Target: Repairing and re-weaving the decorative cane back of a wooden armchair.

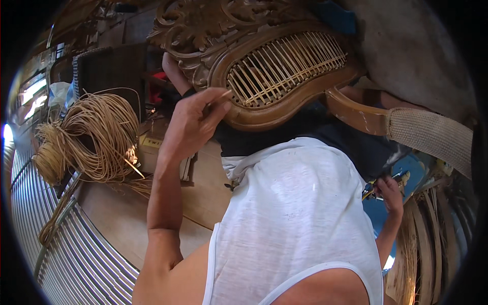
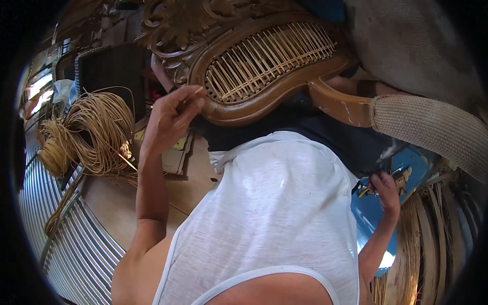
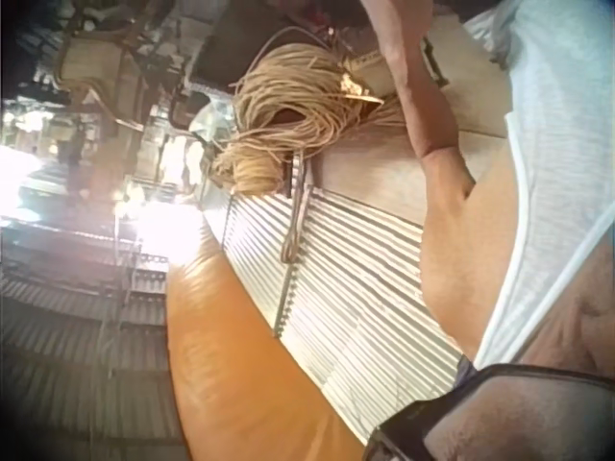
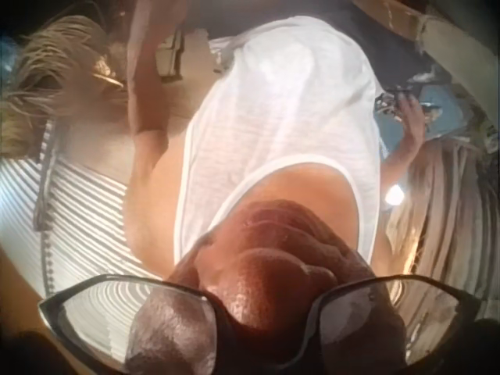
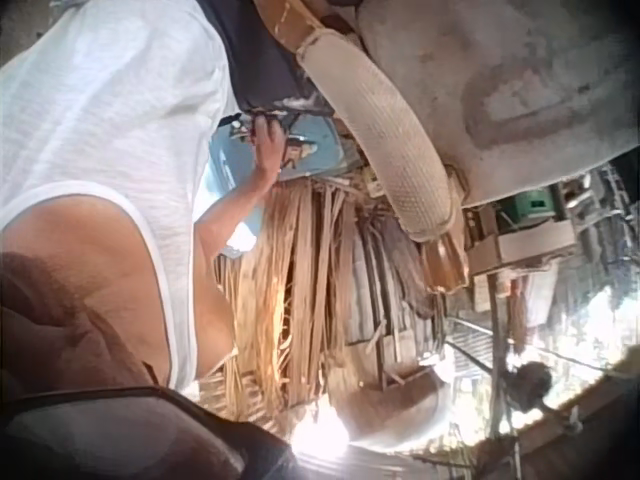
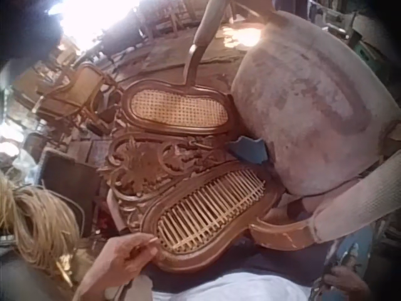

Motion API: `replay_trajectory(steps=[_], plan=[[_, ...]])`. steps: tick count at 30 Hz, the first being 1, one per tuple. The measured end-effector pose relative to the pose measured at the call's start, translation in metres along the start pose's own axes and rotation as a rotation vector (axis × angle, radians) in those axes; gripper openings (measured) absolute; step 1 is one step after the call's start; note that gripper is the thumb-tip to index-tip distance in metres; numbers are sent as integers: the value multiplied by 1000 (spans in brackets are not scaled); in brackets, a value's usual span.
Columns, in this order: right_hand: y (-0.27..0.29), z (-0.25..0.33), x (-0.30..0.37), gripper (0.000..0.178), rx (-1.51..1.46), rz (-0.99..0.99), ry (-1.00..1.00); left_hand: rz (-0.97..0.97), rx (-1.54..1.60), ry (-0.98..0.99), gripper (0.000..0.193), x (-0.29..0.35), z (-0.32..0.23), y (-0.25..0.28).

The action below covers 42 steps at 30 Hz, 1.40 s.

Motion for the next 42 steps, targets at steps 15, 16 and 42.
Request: replay_trajectory(steps=[15,16,42], plan=[[-302,314,-80,17,433,196,1162,162,-342,-269,26,-47,-8,-37],[-311,317,-86,17,483,228,1219,178,-350,-263,26,-48,-8,-38],[-326,305,-109,11,577,397,1154,213,-403,-267,25,-41,-7,-45]])
Point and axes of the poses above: each hand's wrist, its own x-axis away from the middle knuckle, its own y-axis out of the back of the hand, z = x × y, the point moved 6 cm from there along -x, towards the middle knuckle, and after that the axes turned 2 degrees about -x, right-handed, at the moved point
